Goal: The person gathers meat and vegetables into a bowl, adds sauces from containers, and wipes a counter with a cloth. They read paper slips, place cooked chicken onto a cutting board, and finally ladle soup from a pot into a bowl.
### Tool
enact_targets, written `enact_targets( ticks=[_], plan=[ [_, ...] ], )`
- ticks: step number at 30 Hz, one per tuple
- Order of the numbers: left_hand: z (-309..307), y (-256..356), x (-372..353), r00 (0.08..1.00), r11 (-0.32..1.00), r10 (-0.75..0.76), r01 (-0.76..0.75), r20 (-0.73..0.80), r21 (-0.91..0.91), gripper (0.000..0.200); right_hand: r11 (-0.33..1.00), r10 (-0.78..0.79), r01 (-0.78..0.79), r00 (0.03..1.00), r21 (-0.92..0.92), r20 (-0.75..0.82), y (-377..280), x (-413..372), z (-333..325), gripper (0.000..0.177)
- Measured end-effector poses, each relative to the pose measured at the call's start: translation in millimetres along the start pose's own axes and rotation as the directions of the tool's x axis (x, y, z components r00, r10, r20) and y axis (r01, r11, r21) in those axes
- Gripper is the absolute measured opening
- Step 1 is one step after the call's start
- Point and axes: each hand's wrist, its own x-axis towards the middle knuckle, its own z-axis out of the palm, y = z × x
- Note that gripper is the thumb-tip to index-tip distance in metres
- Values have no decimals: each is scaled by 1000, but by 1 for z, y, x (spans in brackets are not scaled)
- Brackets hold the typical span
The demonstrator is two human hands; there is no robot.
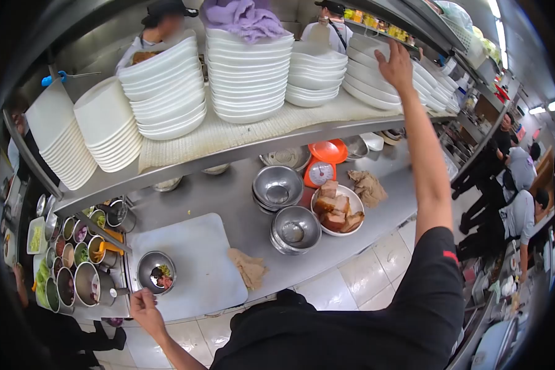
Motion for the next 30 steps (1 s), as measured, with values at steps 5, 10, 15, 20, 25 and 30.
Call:
enact_targets(
  ticks=[5, 10, 15, 20, 25, 30],
  plan=[
    [48, 9, -63, 978, 980, -191, 194, 80, -37, 14, 996, 80, -45, 863, -82, 499, 61, 44, 20, 54],
    [92, 20, -98, 969, 969, -246, 246, 22, -15, 17, 1000, -2, 7, 975, -23, 221, 88, 51, 55, 55],
    [126, 51, -109, 980, 978, -200, 198, 22, 60, 17, 934, 108, -93, 994, -345, 26, 78, 68, 44, 70],
    [149, 64, -119, 981, 950, 181, -193, 72, 245, 14, 941, -111, 24, 964, -337, -240, 167, 83, 53, 53],
    [164, 111, -119, 940, 1000, 16, -23, 341, 16, 16, 898, -406, 427, 709, -108, -577, 220, 28, -62, 20],
    [187, 152, -92, 609, 865, -18, 408, 793, -293, 32, 716, 191, 224, 848, 661, -494, 237, -118, -97, 30]
  ],
)
